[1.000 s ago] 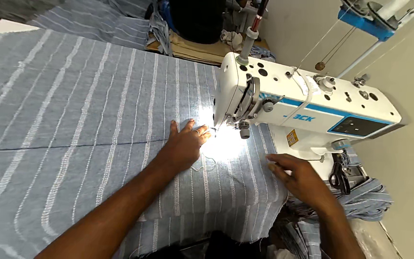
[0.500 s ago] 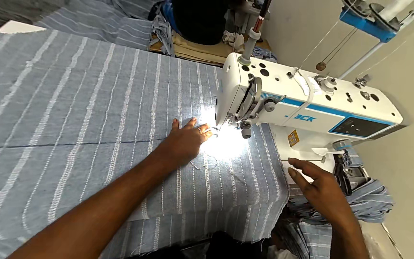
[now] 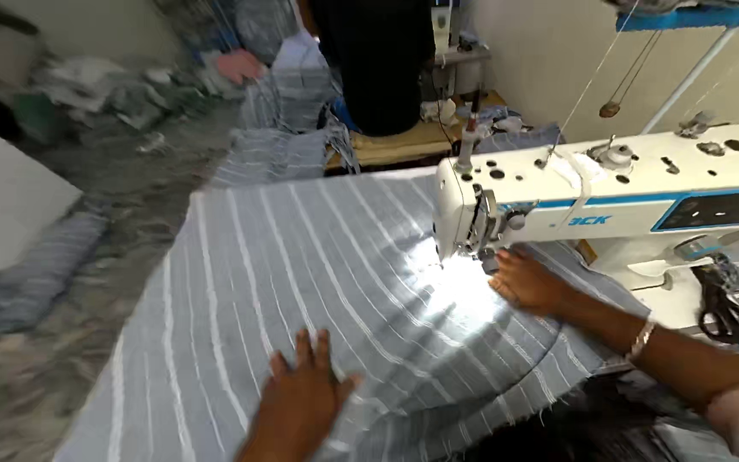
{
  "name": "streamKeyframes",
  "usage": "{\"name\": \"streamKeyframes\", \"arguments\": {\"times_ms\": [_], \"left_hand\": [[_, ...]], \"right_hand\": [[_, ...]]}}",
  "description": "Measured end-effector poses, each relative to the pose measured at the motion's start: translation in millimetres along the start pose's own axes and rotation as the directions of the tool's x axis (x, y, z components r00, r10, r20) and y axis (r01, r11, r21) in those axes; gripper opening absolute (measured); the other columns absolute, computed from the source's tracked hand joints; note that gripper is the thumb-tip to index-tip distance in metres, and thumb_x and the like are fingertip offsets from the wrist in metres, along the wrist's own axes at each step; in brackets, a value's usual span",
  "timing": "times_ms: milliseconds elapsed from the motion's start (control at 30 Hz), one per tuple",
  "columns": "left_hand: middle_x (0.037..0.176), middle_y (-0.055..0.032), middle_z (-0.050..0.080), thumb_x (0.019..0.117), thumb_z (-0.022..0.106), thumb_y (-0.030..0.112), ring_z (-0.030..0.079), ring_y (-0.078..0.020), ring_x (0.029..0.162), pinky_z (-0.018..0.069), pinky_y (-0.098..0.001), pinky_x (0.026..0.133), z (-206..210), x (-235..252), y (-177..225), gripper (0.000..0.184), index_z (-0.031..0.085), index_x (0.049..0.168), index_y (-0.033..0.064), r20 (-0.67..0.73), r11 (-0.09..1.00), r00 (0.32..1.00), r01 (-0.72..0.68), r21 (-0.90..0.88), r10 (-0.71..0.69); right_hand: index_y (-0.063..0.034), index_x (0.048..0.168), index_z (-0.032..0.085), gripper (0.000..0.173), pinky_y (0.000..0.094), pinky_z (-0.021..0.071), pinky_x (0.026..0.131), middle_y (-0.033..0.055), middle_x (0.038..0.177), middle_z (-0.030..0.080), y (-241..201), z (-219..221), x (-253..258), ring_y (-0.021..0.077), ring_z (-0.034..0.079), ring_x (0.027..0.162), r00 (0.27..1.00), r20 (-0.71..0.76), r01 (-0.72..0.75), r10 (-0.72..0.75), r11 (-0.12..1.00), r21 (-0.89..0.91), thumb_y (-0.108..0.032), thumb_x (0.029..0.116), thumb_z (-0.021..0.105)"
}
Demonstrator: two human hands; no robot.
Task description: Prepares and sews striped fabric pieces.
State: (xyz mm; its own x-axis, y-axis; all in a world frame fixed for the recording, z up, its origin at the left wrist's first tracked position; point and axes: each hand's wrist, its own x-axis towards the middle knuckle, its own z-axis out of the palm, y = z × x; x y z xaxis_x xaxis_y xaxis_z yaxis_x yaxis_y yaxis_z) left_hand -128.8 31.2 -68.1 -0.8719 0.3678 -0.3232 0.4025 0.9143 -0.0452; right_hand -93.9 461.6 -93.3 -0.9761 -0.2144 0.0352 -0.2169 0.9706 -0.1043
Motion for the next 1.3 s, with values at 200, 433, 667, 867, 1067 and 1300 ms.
{"name": "streamKeyframes", "arguments": {"times_ms": [200, 433, 667, 867, 1067, 1300], "left_hand": [[0.119, -0.0144, 0.074, 0.1020, 0.040, 0.068, 0.072, -0.0367, 0.106, 0.0548, -0.0641, 0.091, -42.7, -23.0, 11.1, 0.065, 0.061, 0.145, 0.0244, 0.088, 0.944, 0.956, -0.257, -0.206, 0.279], [0.169, -0.0082, 0.031, 0.0988, 0.029, 0.075, 0.024, -0.0367, 0.156, 0.0186, -0.0727, 0.120, 31.5, 74.7, -52.4, 0.076, 0.043, 0.158, 0.0285, -0.419, 0.915, 0.826, -0.403, 0.028, 0.376], [0.166, -0.0156, 0.034, 0.0917, 0.025, 0.085, 0.025, -0.0471, 0.154, 0.0152, -0.0789, 0.116, 61.5, 15.6, -4.2, 0.090, 0.048, 0.156, 0.0263, -0.464, 0.972, 0.869, -0.227, -0.064, 0.173], [0.159, -0.0090, 0.047, 0.0961, 0.039, 0.074, 0.036, -0.0387, 0.150, 0.0261, -0.0714, 0.118, 18.7, 60.0, 0.1, 0.076, 0.062, 0.143, 0.0192, -0.472, 0.907, 0.854, -0.355, -0.227, 0.217], [0.164, -0.0083, 0.040, 0.0962, 0.028, 0.077, 0.031, -0.0392, 0.153, 0.0199, -0.0725, 0.119, 29.5, 89.5, 8.2, 0.084, 0.052, 0.153, 0.0196, -0.484, 0.940, 0.839, -0.329, -0.090, 0.248], [0.163, -0.0085, 0.041, 0.0955, 0.027, 0.079, 0.032, -0.0400, 0.152, 0.0187, -0.0728, 0.119, 28.5, 88.9, 8.1, 0.085, 0.053, 0.152, 0.0204, -0.463, 0.943, 0.856, -0.314, -0.110, 0.231]], "right_hand": [[0.0043, 0.113, 0.071, 0.033, 0.0803, 0.0390, 0.095, 0.0336, 0.120, 0.065, -30.8, -8.6, 29.2, 0.0564, 0.056, 0.121, 0.817, -0.258, -0.532, 0.516, 0.847, 0.006, -0.024, 0.0969, 0.064], [-0.0119, 0.149, 0.055, 0.057, 0.0596, 0.0387, 0.117, 0.0066, 0.152, 0.056, -47.4, 56.6, -99.8, 0.0295, 0.049, 0.143, 0.918, -0.375, -0.141, 0.130, 0.990, -0.002, -0.046, 0.1070, 0.035], [-0.0042, 0.138, 0.062, 0.044, 0.0629, 0.0507, 0.100, 0.0176, 0.134, 0.066, 48.5, -12.1, -138.3, 0.0414, 0.063, 0.122, 0.942, -0.236, -0.292, 0.238, 0.929, -0.229, -0.008, 0.0945, 0.066], [-0.0073, 0.151, 0.042, 0.057, 0.0491, 0.0632, 0.075, 0.0124, 0.121, 0.069, -117.1, 12.2, -23.1, 0.0243, 0.073, 0.087, 0.780, -0.183, -0.395, 0.598, 0.698, 0.597, -0.035, 0.1039, 0.059], [-0.0110, 0.151, 0.043, 0.071, 0.0497, 0.0601, 0.072, 0.0105, 0.107, 0.068, -170.3, 26.2, -24.1, 0.0257, 0.069, 0.084, 0.715, -0.007, -0.517, 0.699, 0.536, 0.667, -0.055, 0.0984, 0.060], [-0.0059, 0.110, 0.068, 0.026, 0.0238, 0.0521, 0.053, -0.0030, 0.072, 0.065, -206.6, 62.4, -90.3, 0.0056, 0.059, 0.058, 0.719, -0.091, -0.286, 0.690, 0.411, 0.866, -0.029, 0.1054, 0.057]]}}
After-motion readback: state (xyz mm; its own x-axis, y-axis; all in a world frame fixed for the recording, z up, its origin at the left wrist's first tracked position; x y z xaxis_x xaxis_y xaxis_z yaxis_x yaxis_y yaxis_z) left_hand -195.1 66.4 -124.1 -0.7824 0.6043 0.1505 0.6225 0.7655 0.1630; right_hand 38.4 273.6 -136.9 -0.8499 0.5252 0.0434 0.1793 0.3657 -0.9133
